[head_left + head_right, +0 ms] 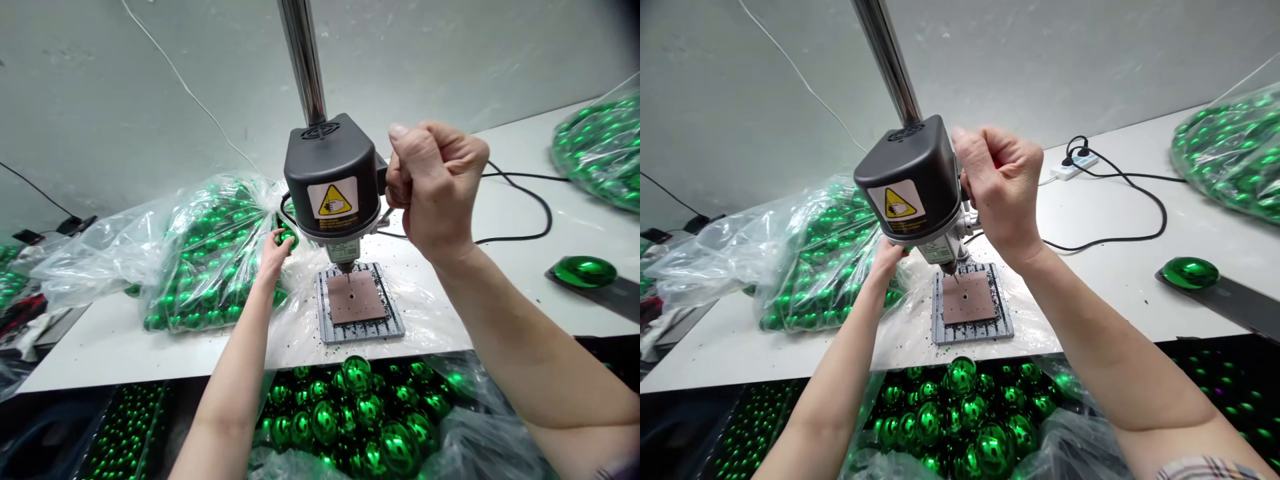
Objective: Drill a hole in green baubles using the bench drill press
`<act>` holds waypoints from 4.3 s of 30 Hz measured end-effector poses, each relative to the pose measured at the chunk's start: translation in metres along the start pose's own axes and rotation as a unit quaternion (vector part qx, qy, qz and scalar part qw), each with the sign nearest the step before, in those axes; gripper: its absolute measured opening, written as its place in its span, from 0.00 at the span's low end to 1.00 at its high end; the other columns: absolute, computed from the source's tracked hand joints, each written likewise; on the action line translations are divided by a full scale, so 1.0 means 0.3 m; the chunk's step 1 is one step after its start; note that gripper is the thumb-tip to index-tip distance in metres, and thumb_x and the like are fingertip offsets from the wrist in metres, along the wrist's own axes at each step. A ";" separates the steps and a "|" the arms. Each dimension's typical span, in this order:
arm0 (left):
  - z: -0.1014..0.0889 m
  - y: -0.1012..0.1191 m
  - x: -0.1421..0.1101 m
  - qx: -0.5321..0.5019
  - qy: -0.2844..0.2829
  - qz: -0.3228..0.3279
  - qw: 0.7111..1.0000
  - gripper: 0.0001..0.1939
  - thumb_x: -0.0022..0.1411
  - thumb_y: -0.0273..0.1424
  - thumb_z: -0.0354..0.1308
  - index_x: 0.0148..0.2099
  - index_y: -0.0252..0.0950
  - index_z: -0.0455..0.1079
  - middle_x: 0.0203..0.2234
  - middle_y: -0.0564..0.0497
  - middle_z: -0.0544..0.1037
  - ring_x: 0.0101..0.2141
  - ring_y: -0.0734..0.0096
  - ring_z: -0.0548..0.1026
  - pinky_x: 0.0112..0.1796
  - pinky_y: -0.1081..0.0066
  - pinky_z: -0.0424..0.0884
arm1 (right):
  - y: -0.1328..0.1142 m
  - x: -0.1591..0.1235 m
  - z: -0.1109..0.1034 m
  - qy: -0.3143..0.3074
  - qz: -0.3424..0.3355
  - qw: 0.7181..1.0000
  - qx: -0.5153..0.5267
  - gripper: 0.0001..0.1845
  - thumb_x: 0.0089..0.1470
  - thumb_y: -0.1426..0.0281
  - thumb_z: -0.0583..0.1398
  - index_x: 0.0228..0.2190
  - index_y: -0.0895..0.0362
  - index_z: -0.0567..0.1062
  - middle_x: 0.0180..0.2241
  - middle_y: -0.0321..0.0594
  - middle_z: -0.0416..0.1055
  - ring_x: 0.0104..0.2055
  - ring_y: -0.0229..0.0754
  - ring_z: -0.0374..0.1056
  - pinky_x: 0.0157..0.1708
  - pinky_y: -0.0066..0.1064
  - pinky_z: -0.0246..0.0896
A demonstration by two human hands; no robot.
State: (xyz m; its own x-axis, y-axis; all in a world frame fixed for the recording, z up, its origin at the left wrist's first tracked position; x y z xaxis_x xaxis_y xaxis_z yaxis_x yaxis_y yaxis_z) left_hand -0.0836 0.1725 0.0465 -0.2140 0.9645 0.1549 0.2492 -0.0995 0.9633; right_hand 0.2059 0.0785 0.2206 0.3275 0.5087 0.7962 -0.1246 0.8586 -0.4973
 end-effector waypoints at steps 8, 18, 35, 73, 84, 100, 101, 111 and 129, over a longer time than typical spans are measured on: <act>0.016 0.037 -0.342 -0.309 -0.133 -0.209 0.918 0.18 0.61 0.41 0.60 0.48 0.35 0.70 0.49 0.38 0.78 0.53 0.53 0.76 0.55 0.53 0.76 | 0.024 0.011 -0.007 -0.009 -0.011 1.000 -0.007 0.32 0.57 0.54 0.66 0.15 0.53 0.55 0.11 0.29 0.52 0.11 0.30 0.46 0.09 0.30 0.38; 0.117 0.004 -0.487 -0.294 -0.210 -0.232 0.903 0.25 0.64 0.50 0.53 0.52 0.35 0.70 0.46 0.37 0.80 0.47 0.52 0.79 0.48 0.52 0.76 | 0.048 0.015 -0.009 -0.030 0.032 0.999 -0.024 0.32 0.58 0.49 0.63 0.17 0.52 0.55 0.12 0.29 0.52 0.12 0.32 0.46 0.10 0.32 0.42; 0.185 -0.030 -0.501 -0.044 -0.147 -0.033 0.988 0.30 0.49 0.37 0.73 0.52 0.36 0.68 0.44 0.45 0.80 0.43 0.63 0.78 0.44 0.63 0.74 | 0.019 0.018 0.004 -0.023 0.012 0.998 -0.063 0.35 0.54 0.38 0.57 0.18 0.51 0.51 0.14 0.30 0.51 0.14 0.34 0.44 0.11 0.34 0.41; 0.302 -0.057 -0.507 0.142 -0.108 0.160 0.971 0.30 0.54 0.37 0.72 0.58 0.40 0.70 0.44 0.47 0.74 0.46 0.58 0.74 0.49 0.57 0.72 | -0.038 -0.106 -0.045 0.020 -0.045 0.996 -0.070 0.33 0.60 0.51 0.62 0.17 0.53 0.51 0.15 0.30 0.46 0.16 0.32 0.44 0.17 0.32 0.44; 0.305 -0.036 -0.514 0.149 -0.126 0.168 0.966 0.29 0.57 0.36 0.71 0.59 0.40 0.69 0.45 0.46 0.73 0.47 0.58 0.73 0.50 0.57 0.71 | -0.055 -0.205 -0.082 -0.011 -0.110 0.993 -0.048 0.29 0.61 0.68 0.61 0.16 0.56 0.50 0.14 0.31 0.45 0.15 0.34 0.45 0.16 0.35 0.41; 0.303 -0.038 -0.518 0.145 -0.117 0.180 0.966 0.28 0.57 0.37 0.70 0.58 0.39 0.69 0.45 0.46 0.74 0.47 0.57 0.73 0.49 0.57 0.70 | -0.042 -0.286 -0.107 -0.056 -0.205 0.977 -0.018 0.27 0.54 0.78 0.58 0.16 0.55 0.47 0.14 0.28 0.42 0.13 0.31 0.41 0.14 0.32 0.39; 0.303 -0.038 -0.517 0.144 -0.118 0.177 0.966 0.29 0.57 0.37 0.70 0.58 0.39 0.69 0.45 0.46 0.74 0.47 0.57 0.73 0.49 0.57 0.70 | -0.045 -0.276 -0.102 -0.048 -0.202 0.978 -0.017 0.27 0.55 0.77 0.58 0.15 0.55 0.47 0.13 0.28 0.42 0.13 0.32 0.40 0.14 0.33 0.38; 0.307 -0.047 -0.523 0.124 -0.094 0.139 0.978 0.27 0.54 0.34 0.72 0.55 0.39 0.70 0.45 0.46 0.75 0.47 0.57 0.74 0.48 0.57 0.71 | -0.004 0.010 0.005 0.038 0.092 0.994 -0.050 0.25 0.53 0.75 0.59 0.13 0.52 0.53 0.13 0.32 0.49 0.14 0.36 0.43 0.13 0.35 0.37; 0.037 0.120 -0.251 0.440 -0.167 0.143 0.871 0.18 0.70 0.25 0.45 0.54 0.36 0.72 0.49 0.39 0.77 0.51 0.56 0.75 0.53 0.58 0.69 | 0.093 0.067 0.017 0.030 0.164 0.986 0.026 0.23 0.46 0.73 0.64 0.12 0.52 0.57 0.12 0.30 0.47 0.12 0.32 0.41 0.08 0.31 0.29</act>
State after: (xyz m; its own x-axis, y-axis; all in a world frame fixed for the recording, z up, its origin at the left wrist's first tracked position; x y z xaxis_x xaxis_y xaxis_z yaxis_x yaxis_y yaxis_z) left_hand -0.0479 0.0991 0.0670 0.2260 0.9629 0.1474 0.9057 -0.2635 0.3321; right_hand 0.2044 0.1130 0.2246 0.3157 0.7557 0.5738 -0.2808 0.6521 -0.7042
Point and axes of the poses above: each hand's wrist, its own x-axis towards the middle knuckle, its own z-axis out of the palm, y = z × x, the point moved 6 cm from there along x, towards the middle knuckle
